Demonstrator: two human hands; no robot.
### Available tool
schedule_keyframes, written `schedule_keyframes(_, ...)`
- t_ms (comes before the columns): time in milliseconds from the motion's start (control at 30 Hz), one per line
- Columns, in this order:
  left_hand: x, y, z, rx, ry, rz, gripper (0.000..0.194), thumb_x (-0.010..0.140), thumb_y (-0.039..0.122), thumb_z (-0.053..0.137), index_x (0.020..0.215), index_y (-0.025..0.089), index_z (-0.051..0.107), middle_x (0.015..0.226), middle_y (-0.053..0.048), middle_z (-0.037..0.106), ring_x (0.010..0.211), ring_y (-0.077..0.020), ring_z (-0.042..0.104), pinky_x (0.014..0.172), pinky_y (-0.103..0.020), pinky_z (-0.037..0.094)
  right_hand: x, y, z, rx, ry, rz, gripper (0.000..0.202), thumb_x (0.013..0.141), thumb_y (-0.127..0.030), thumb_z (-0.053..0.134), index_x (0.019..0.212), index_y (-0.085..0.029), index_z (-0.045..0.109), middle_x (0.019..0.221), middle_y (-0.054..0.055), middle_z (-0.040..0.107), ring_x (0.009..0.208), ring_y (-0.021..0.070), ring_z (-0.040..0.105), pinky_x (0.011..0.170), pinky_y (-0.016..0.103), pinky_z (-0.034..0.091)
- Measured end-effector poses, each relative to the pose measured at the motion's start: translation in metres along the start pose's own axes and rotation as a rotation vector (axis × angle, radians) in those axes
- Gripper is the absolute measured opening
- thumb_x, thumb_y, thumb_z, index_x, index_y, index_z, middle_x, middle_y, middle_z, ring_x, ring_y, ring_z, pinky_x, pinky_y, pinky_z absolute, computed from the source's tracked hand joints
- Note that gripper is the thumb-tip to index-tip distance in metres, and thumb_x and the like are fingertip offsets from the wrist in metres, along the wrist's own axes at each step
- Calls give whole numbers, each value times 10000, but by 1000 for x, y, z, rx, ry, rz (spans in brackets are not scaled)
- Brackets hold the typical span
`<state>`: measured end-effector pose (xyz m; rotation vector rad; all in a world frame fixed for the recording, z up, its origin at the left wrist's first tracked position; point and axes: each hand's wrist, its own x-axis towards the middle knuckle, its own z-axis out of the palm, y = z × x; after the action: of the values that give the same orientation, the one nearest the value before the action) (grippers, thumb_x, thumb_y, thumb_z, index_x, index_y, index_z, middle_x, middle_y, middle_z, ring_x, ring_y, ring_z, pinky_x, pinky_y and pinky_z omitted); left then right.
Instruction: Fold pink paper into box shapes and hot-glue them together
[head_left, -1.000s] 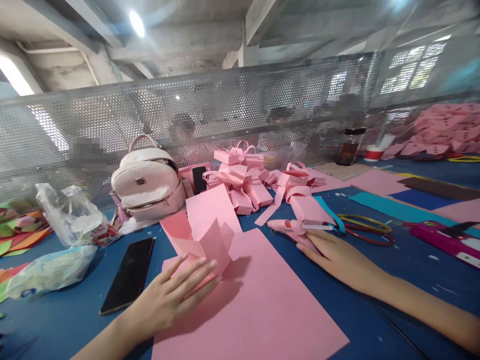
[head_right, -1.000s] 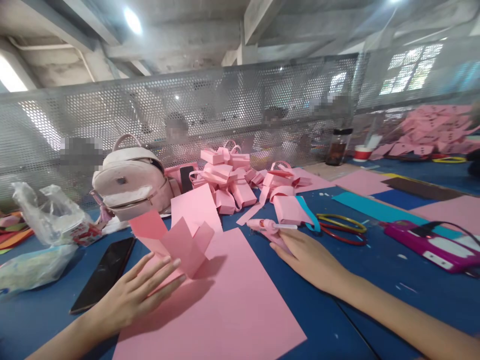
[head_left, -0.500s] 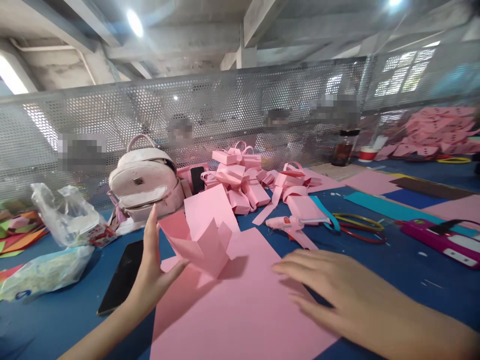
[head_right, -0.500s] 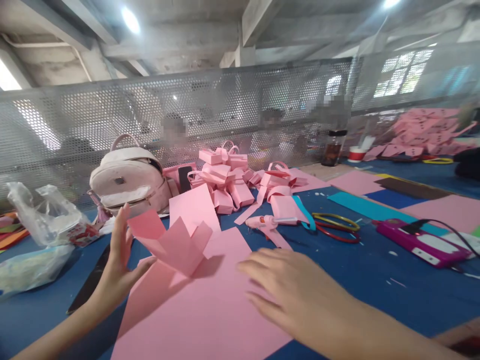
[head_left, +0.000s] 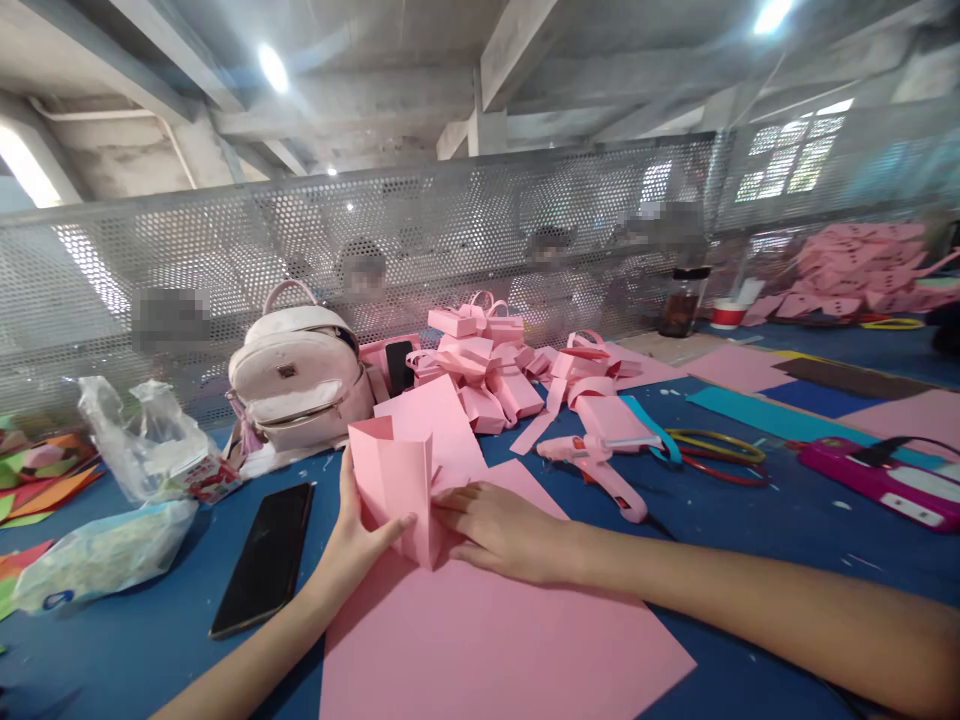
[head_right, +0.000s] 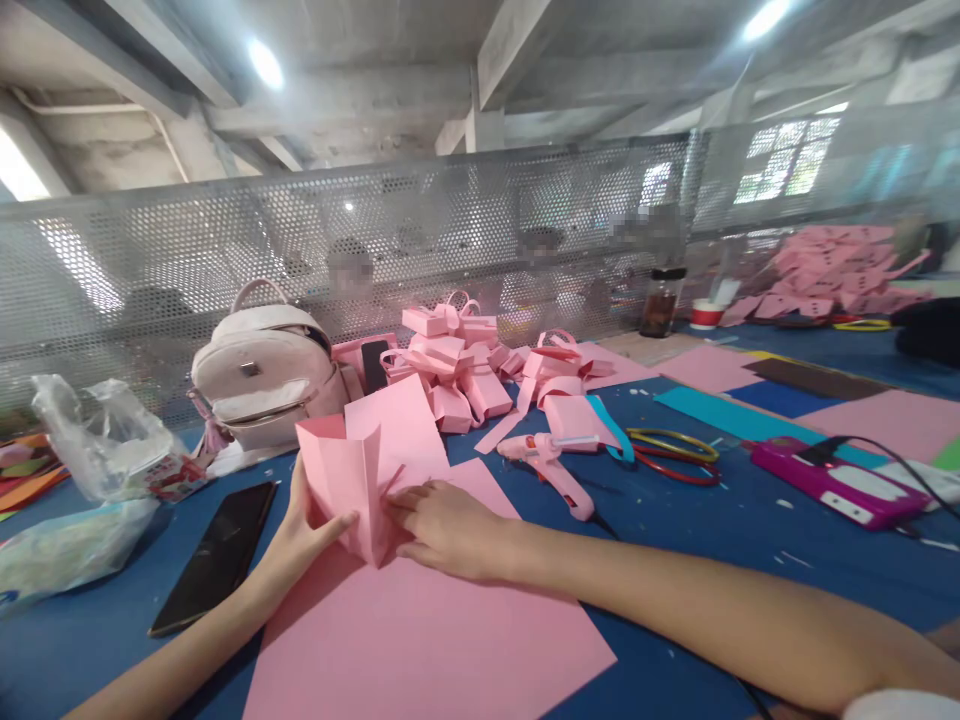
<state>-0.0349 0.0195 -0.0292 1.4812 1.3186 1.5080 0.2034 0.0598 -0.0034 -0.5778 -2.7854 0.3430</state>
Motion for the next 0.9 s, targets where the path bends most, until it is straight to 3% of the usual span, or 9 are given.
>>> schedule_keyframes(67, 2, 1, 0, -117, -8, -54, 1115, 673, 430, 901, 1573, 258, 267, 1549, -143, 476, 1501, -368, 367, 1218, -492, 336, 3, 0, 0, 31, 20, 3, 403, 943, -285, 698, 1311, -122, 669, 1371, 171, 666, 1261, 302, 611, 1097, 446, 447)
schedule_keyframes(133, 2, 3, -1, -202, -27, -113, 876, 711, 425, 884, 1463, 243, 472, 1401, -124, 635, 1326, -357, 583, 1076, -443, 503, 6, 2, -1, 63, 37, 5, 324, 914, -247, 728, 1228, -169, 721, 1344, 123, 690, 1228, 279, 630, 1075, 409, 457)
schedule_keyframes(200, 2, 6, -4, -266, -41, -175, 617, 735, 433, 873, 1262, 196, 658, 1212, -122, 744, 1107, -334, 711, 914, -401, 583, 7, 3, -1, 94, 53, 5, 262, 898, -229, 743, 1159, -206, 753, 1301, 91, 717, 1202, 269, 645, 1057, 395, 462)
schedule_keyframes(300, 1, 9, -8, -389, -49, -272, 433, 726, 445, 887, 1003, 138, 760, 960, -120, 797, 815, -267, 752, 722, -343, 596, 6, 4, 2, 143, 82, -3, 244, 875, -273, 784, 1112, -219, 771, 1218, 81, 752, 1176, 277, 658, 1040, 402, 465)
schedule_keyframes(400, 3, 8, -11, -505, -18, -328, 381, 709, 449, 905, 860, 131, 757, 814, -77, 788, 697, -209, 726, 667, -298, 579, 3, 2, 5, 194, 118, -19, 255, 820, -296, 841, 1053, -208, 785, 1161, 85, 760, 1144, 279, 665, 1016, 395, 487)
schedule_keyframes(500, 7, 7, -13, -598, 15, -351, 382, 706, 464, 905, 792, 133, 735, 750, -51, 772, 731, -216, 737, 713, -297, 591, 1, -3, 5, 245, 198, -9, 268, 800, -289, 859, 1032, -178, 786, 1164, 111, 741, 1142, 280, 657, 1018, 389, 497)
schedule_keyframes(633, 7, 6, -13, -668, 16, -390, 387, 819, 431, 822, 1066, 142, 748, 1038, -90, 804, 964, -251, 759, 856, -327, 613, -2, -13, 2, 350, 361, 24, 236, 897, -390, 762, 1041, -204, 787, 1191, 110, 721, 1131, 259, 652, 988, 379, 520)
schedule_keyframes(767, 0, 3, -9, -647, 2, -412, 337, 873, 391, 759, 1101, 145, 732, 1077, -94, 801, 995, -253, 767, 857, -322, 633, -3, -24, -1, 476, 521, 47, 284, 951, -436, 680, 794, -225, 786, 966, 72, 747, 925, 219, 681, 851, 345, 546)
schedule_keyframes(900, 0, 2, -8, -552, -16, -348, 424, 876, 453, 732, 1156, 136, 701, 1163, -139, 770, 1106, -332, 737, 906, -401, 631, -3, -28, -8, 441, 552, 62, 363, 997, -405, 580, 739, -215, 749, 784, 56, 731, 793, 209, 664, 754, 337, 526)
